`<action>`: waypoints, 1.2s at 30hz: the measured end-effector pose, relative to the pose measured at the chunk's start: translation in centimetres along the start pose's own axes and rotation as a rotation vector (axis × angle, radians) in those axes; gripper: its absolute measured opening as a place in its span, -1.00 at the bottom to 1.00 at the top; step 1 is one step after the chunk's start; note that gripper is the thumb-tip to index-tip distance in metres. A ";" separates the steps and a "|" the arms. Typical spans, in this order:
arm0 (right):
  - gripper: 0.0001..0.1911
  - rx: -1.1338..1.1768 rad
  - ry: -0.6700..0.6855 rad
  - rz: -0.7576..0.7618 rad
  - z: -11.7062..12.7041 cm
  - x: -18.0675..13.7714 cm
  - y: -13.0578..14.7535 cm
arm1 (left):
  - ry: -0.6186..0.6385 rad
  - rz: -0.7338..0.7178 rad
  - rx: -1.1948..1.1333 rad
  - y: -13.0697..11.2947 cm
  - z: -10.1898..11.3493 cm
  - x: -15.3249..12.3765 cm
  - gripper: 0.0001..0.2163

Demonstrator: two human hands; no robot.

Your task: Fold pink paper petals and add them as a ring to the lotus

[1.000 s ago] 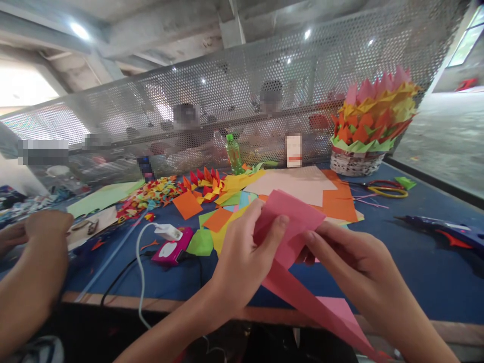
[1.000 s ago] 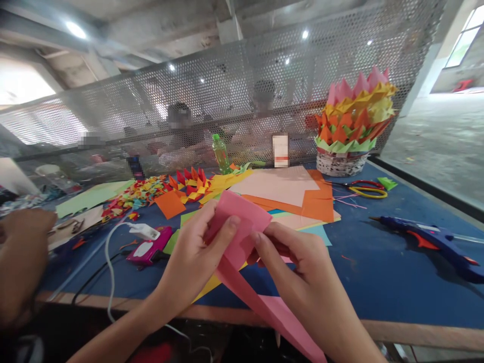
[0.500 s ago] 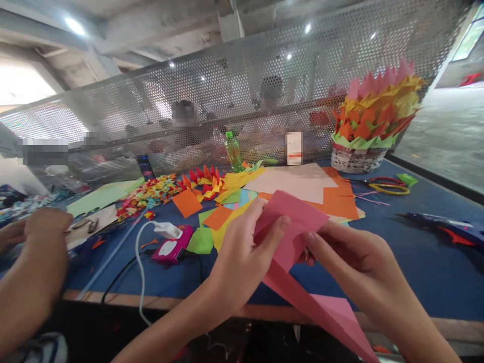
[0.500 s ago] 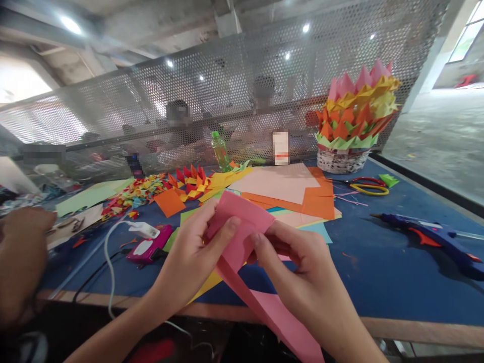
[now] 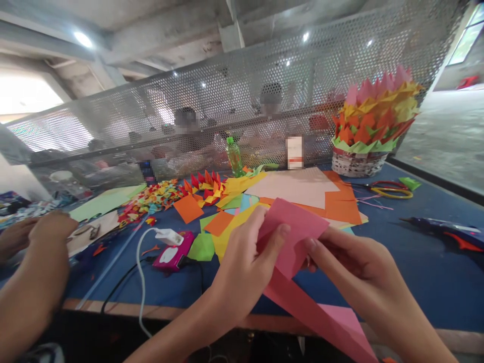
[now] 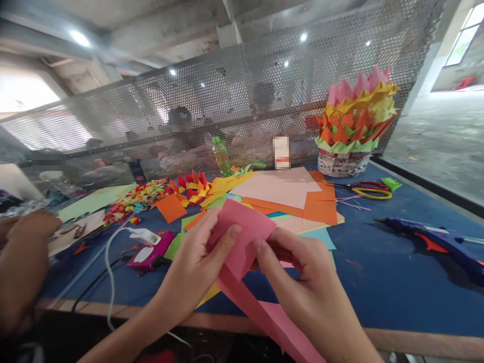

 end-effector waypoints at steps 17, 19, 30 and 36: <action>-0.74 -0.021 -0.031 0.022 0.0 -0.1 0.0 | 0.057 0.116 0.004 0.2 -0.1 -0.2 -0.61; -0.76 -0.049 -0.026 0.035 0.1 0.0 -0.1 | 0.061 0.123 0.001 0.3 -0.2 -0.3 -0.60; -0.76 -0.044 -0.042 0.011 0.1 -0.2 -0.5 | 0.070 0.144 -0.041 0.4 -0.4 -0.4 -0.65; -0.77 -0.055 -0.032 0.000 0.2 -0.1 -0.9 | 0.075 0.142 -0.020 0.2 -0.3 -0.5 -0.69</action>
Point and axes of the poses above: each hand's wrist, its own x-axis towards the middle knuckle, its own z-axis out of the back of the hand, y = z × x, the point moved 7 cm from there along x, towards the middle knuckle, and after that the axes turned 12 degrees about -z, right-handed, at the moved point
